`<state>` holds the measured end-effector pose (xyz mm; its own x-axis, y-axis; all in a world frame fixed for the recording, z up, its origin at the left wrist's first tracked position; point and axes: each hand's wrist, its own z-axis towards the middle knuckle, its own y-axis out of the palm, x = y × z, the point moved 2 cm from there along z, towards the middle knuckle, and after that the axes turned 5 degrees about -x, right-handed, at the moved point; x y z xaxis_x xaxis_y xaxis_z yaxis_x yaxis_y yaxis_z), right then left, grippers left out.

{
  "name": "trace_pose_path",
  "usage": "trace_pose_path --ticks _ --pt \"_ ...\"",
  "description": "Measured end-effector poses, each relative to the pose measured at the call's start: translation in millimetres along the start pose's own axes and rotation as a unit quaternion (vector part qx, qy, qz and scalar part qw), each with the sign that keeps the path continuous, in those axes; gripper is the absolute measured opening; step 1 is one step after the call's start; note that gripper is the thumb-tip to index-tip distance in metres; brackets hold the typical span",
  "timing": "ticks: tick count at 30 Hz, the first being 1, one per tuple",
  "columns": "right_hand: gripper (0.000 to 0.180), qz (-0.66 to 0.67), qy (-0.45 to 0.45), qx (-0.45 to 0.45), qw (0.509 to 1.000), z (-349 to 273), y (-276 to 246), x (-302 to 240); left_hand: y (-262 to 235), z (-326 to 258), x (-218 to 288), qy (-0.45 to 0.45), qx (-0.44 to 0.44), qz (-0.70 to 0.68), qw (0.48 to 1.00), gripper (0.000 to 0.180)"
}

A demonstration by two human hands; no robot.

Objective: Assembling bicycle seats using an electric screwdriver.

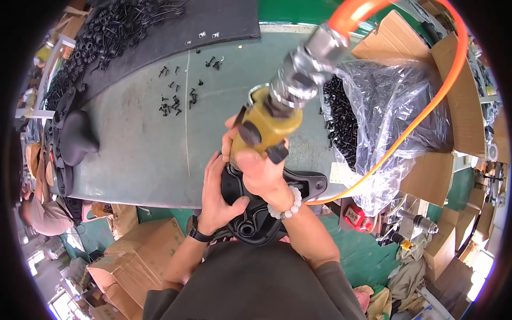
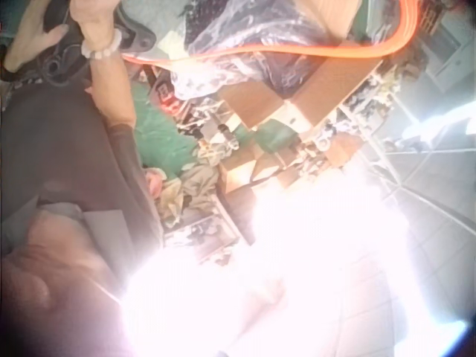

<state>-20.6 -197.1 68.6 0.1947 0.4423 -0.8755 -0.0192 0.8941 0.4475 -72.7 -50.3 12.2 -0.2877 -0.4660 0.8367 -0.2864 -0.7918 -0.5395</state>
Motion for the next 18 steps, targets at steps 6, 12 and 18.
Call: trace_pose_path --ticks 6,12,18 --pt "0.088 0.012 -0.020 -0.022 0.999 -11.6 -4.2 0.2 1.2 0.1 0.3 0.001 -0.003 -0.005 1.000 0.095" --pt "0.104 0.067 -0.015 0.045 0.997 -14.6 -13.4 -22.3 -0.4 -3.3 2.2 -0.015 -0.006 -0.001 1.000 0.095" --pt "0.113 0.104 -0.086 0.071 0.988 -17.2 -14.9 -56.2 -1.4 1.1 1.0 -0.007 -0.011 -0.013 1.000 0.092"
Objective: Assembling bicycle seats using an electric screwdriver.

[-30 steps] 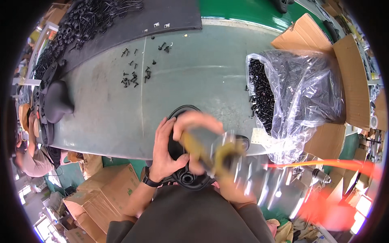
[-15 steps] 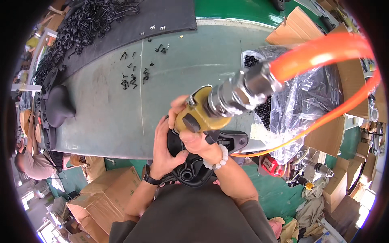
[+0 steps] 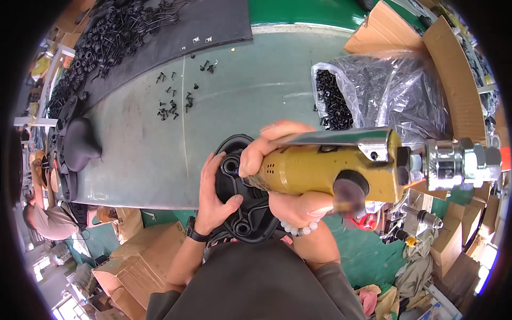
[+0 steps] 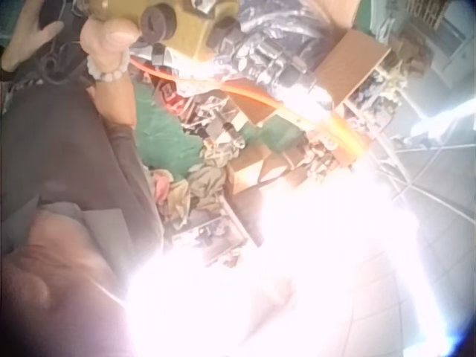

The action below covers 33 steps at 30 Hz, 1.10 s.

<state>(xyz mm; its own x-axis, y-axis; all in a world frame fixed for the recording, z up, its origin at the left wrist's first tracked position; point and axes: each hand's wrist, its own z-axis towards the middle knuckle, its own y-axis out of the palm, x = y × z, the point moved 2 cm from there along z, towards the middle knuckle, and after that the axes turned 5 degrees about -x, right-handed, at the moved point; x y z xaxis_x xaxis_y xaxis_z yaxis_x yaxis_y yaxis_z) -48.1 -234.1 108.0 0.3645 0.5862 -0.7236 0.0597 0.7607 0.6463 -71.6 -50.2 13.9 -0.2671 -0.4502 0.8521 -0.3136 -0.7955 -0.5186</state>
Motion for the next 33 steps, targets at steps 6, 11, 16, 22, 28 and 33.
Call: trace_pose_path --ticks 6,11,16,22,28,33 --pt "0.105 0.006 -0.031 -0.158 0.987 -16.5 2.1 -19.9 -39.9 8.4 41.0 0.084 0.057 -0.051 0.994 0.093" --pt "0.098 0.077 -0.012 -0.126 0.989 -20.8 22.5 -12.9 -42.9 61.0 181.7 0.297 0.010 -0.109 0.949 0.078" --pt "0.091 0.091 -0.034 0.097 0.990 -38.0 37.2 -16.5 -29.1 65.9 199.7 0.288 0.007 -0.083 0.954 0.076" --pt "0.100 -0.010 -0.081 -0.235 0.969 -30.4 -22.7 -46.0 -55.4 9.1 71.7 0.194 0.063 -0.020 0.979 0.110" --pt "0.100 -0.045 -0.079 -0.197 0.976 -63.2 1.7 -57.3 7.4 -73.2 20.7 0.092 -0.006 0.058 0.994 0.090" --pt "0.087 -0.008 -0.057 -0.273 0.960 -80.3 11.6 -29.6 19.2 -79.5 12.6 0.076 -0.009 0.086 0.993 0.070"
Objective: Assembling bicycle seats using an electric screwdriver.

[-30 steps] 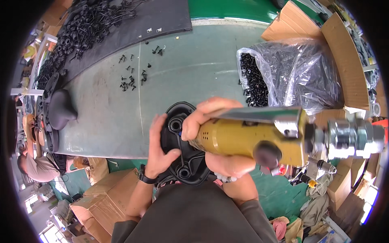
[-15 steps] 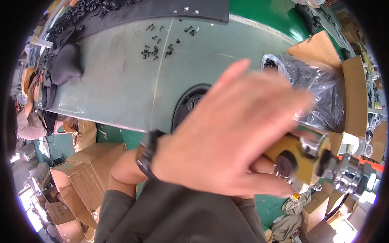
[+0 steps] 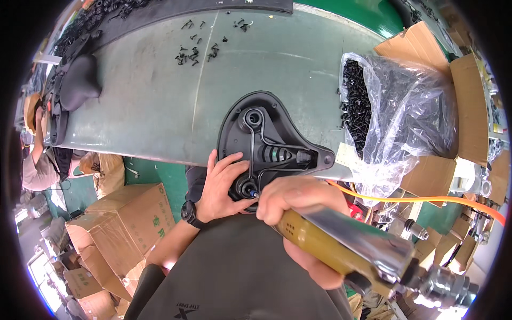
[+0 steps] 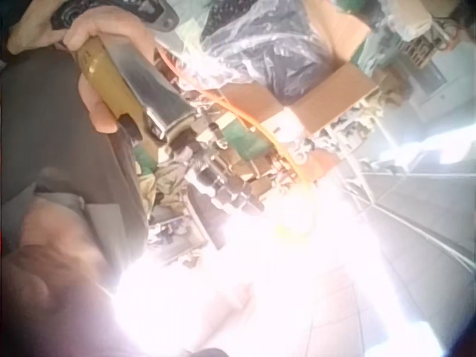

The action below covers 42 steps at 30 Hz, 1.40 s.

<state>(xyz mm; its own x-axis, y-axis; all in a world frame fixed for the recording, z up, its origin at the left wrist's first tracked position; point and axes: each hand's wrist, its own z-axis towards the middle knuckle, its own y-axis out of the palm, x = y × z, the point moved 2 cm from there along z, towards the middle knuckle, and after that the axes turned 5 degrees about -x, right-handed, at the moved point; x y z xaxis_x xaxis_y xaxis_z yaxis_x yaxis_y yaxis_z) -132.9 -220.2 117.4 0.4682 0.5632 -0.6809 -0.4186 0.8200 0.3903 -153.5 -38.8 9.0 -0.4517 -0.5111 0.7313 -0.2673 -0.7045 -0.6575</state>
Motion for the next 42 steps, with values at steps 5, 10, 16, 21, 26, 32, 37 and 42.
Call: trace_pose_path --ticks 5,10,16,21,26,32,37,42 --pt "0.076 -0.110 0.165 0.006 0.980 -13.4 3.9 2.6 3.0 -1.7 -4.4 0.026 0.017 0.003 1.000 0.058" --pt "0.104 -0.159 0.329 0.083 0.927 -18.6 18.0 17.0 5.9 -4.9 -5.5 0.021 0.029 -0.007 0.999 0.056" --pt "0.095 -0.158 0.072 -0.081 0.981 -41.5 11.4 34.3 15.7 -15.4 -12.8 0.060 0.032 -0.038 0.997 0.060" --pt "0.096 -0.143 -0.030 -0.103 0.984 -44.0 15.7 45.9 12.1 -10.1 -15.0 0.057 0.032 -0.076 0.995 0.055" --pt "0.098 -0.157 -0.047 -0.109 0.980 -47.6 12.2 50.9 14.4 -10.5 -19.5 0.063 0.039 -0.098 0.992 0.056" --pt "0.098 -0.195 -0.024 -0.086 0.977 -52.0 17.4 39.5 21.0 -12.1 -22.8 0.058 0.063 -0.135 0.987 0.059" --pt "0.088 -0.157 -0.052 -0.080 0.983 -46.3 19.2 48.9 17.2 -8.5 -22.2 0.050 0.067 -0.139 0.987 0.060" --pt "0.082 -0.192 0.001 -0.165 0.967 -38.8 19.5 47.8 16.3 -7.9 -23.3 0.063 0.058 -0.128 0.988 0.061"
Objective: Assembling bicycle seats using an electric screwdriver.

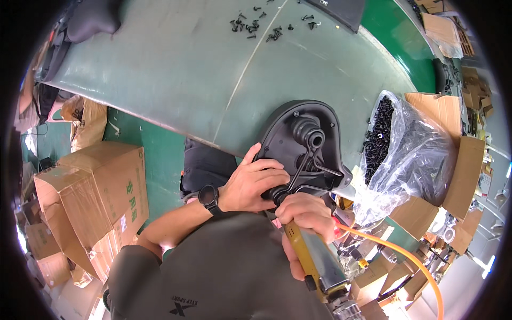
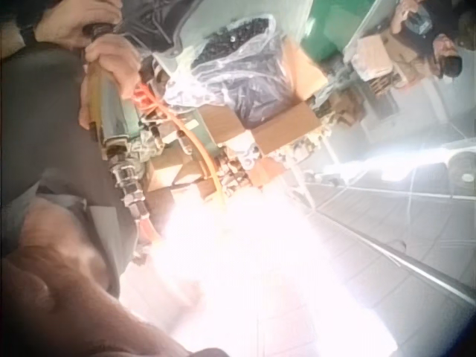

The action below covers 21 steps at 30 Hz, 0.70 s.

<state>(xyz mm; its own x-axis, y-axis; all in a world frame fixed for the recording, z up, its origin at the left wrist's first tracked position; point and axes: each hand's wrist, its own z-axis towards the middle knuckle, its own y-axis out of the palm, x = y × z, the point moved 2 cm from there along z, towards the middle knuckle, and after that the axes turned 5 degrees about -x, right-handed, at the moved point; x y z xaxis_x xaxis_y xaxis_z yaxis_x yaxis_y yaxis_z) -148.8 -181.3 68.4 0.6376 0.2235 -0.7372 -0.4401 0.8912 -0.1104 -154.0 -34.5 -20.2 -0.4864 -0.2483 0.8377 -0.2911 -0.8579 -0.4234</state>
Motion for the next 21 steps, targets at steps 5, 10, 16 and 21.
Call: trace_pose_path --ticks 5,10,16,21 --pt "0.093 -0.006 -0.054 0.114 0.992 8.0 -3.9 3.2 -7.9 16.6 9.4 -0.015 0.008 0.019 1.000 0.059" --pt "0.090 0.059 -0.007 0.174 0.983 39.6 -39.5 -40.8 -59.1 52.9 -1.4 0.030 -0.033 -0.003 0.999 0.037" --pt "0.093 0.142 -0.036 0.208 0.967 44.6 -52.4 -38.7 -110.0 165.5 -134.4 -0.133 0.110 0.397 0.901 0.030" --pt "0.090 0.099 -0.038 0.246 0.963 43.1 -64.5 -38.3 -119.4 185.9 -148.3 -0.097 0.038 0.528 0.843 0.019"
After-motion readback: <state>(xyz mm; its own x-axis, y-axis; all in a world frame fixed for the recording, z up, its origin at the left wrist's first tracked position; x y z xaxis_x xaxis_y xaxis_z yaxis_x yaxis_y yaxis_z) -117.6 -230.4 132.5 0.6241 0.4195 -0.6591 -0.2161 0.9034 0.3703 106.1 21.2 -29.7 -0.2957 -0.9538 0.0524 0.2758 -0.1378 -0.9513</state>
